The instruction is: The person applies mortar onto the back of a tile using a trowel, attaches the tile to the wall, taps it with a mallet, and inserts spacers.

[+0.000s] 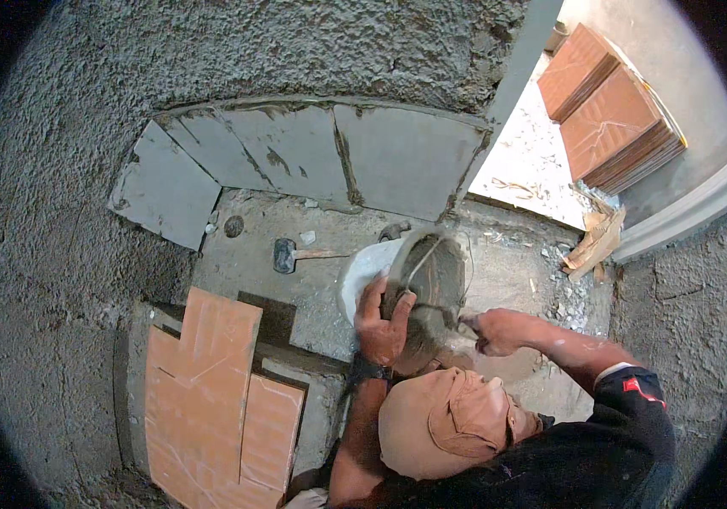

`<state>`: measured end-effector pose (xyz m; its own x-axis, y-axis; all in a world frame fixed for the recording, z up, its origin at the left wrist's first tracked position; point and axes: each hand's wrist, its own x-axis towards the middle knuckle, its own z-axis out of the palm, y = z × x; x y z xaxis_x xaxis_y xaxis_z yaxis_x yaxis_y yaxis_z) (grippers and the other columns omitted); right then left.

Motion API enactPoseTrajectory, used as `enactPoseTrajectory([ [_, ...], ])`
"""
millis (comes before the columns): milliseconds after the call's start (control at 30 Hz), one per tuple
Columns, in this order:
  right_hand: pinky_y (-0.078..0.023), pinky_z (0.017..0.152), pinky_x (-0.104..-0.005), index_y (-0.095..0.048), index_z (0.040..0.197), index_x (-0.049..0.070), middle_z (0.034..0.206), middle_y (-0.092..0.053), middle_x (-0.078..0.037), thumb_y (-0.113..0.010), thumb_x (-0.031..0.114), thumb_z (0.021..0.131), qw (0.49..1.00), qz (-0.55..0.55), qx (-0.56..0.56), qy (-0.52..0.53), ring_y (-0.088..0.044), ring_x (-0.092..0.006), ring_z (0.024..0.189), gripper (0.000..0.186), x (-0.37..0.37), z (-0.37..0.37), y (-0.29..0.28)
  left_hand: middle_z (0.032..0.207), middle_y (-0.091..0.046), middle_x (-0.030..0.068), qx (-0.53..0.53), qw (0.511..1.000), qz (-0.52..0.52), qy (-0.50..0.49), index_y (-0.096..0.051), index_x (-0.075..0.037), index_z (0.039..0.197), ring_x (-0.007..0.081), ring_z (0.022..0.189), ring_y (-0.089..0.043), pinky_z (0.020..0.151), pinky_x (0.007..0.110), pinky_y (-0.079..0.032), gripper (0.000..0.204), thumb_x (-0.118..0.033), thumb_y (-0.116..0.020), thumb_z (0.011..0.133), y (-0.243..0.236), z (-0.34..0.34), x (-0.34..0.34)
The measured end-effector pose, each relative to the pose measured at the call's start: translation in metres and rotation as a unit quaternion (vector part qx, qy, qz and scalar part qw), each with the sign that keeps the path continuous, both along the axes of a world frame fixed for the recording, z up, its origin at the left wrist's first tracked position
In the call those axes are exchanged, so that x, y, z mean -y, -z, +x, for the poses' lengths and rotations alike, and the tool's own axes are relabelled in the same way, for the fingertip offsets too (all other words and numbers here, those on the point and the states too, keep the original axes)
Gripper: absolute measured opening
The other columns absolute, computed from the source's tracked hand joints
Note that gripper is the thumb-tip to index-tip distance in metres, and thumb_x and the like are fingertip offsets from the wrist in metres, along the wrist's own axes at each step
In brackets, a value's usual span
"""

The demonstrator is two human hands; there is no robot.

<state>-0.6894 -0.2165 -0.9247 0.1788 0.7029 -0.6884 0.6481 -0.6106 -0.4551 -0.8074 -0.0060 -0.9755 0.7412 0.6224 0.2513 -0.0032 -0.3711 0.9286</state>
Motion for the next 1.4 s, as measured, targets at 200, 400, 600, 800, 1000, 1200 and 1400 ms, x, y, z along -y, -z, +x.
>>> enactPoseTrajectory([
  [200,-0.052,0.068,-0.0480,-0.053,0.105,-0.002,0.084,-0.065,-0.024,-0.062,0.017,0.075,0.988,0.063,0.135,0.030,-0.063,-0.0424,0.082,0.037,-0.033,0.002,0.040,0.116,-0.064,0.0163,-0.031,0.989,-0.144,0.015,-0.059,0.004,0.119,0.0263,0.108,-0.059,0.096,0.037,-0.044,0.052,-0.029,-0.076,0.082,-0.009,-0.009,-0.020],
  [400,-0.052,0.074,-0.0456,-0.041,0.128,-0.009,0.083,-0.063,-0.025,-0.059,0.018,0.079,0.988,0.079,0.071,-0.116,-0.063,-0.0426,0.083,0.058,-0.033,-0.015,0.070,0.117,-0.064,0.0149,-0.055,0.984,-0.165,0.021,-0.059,0.003,0.121,0.0236,0.108,-0.059,0.096,0.036,-0.044,0.051,-0.028,-0.074,0.083,-0.012,-0.010,-0.027],
  [600,-0.051,0.072,-0.0474,-0.051,0.113,-0.007,0.080,-0.062,-0.026,-0.057,0.016,0.078,0.989,0.013,-0.036,-0.143,-0.062,-0.0424,0.083,0.042,-0.038,-0.010,0.041,0.117,-0.065,0.0135,-0.038,0.983,-0.179,0.015,-0.059,0.002,0.121,0.0225,0.107,-0.059,0.096,0.036,-0.044,0.051,-0.030,-0.074,0.083,-0.006,-0.009,-0.029],
  [800,-0.053,0.069,-0.0476,-0.062,0.086,-0.002,0.084,-0.066,-0.022,-0.063,0.019,0.074,0.990,0.006,0.136,-0.019,-0.067,-0.0391,0.082,0.025,-0.016,0.007,-0.020,0.116,-0.063,0.0182,-0.022,0.987,-0.158,0.026,-0.059,0.004,0.119,0.0306,0.109,-0.058,0.096,0.040,-0.043,0.054,-0.032,-0.075,0.081,-0.002,-0.011,-0.016],
  [1000,-0.054,0.076,-0.0454,-0.056,0.110,0.000,0.097,-0.066,-0.022,-0.064,0.015,0.075,0.977,-0.124,0.174,0.009,-0.067,-0.0350,0.091,0.039,-0.046,0.002,0.020,0.121,-0.062,0.0191,-0.035,0.998,-0.034,0.039,-0.058,0.003,0.123,0.0267,0.113,-0.057,0.099,0.037,-0.042,0.053,-0.027,-0.074,0.083,-0.006,-0.010,-0.010],
  [1200,-0.052,0.067,-0.0464,-0.053,0.107,0.000,0.076,-0.065,-0.020,-0.057,0.008,0.074,0.992,0.117,-0.040,0.000,-0.067,-0.0341,0.077,0.034,-0.040,-0.001,0.053,0.123,-0.061,0.0179,-0.020,0.999,-0.022,0.041,-0.057,0.004,0.124,0.0261,0.114,-0.057,0.100,0.037,-0.042,0.054,-0.027,-0.074,0.083,0.002,-0.014,-0.013],
  [1400,-0.050,0.064,-0.0405,-0.056,0.109,0.002,0.076,-0.064,-0.017,-0.065,0.016,0.074,0.987,-0.040,-0.148,0.047,-0.065,-0.0266,0.074,0.039,-0.044,0.009,0.046,0.125,-0.060,0.0159,0.020,0.993,-0.118,-0.007,-0.057,0.001,0.124,0.0249,0.116,-0.056,0.100,0.038,-0.042,0.050,-0.026,-0.072,0.085,0.009,-0.012,-0.024],
])
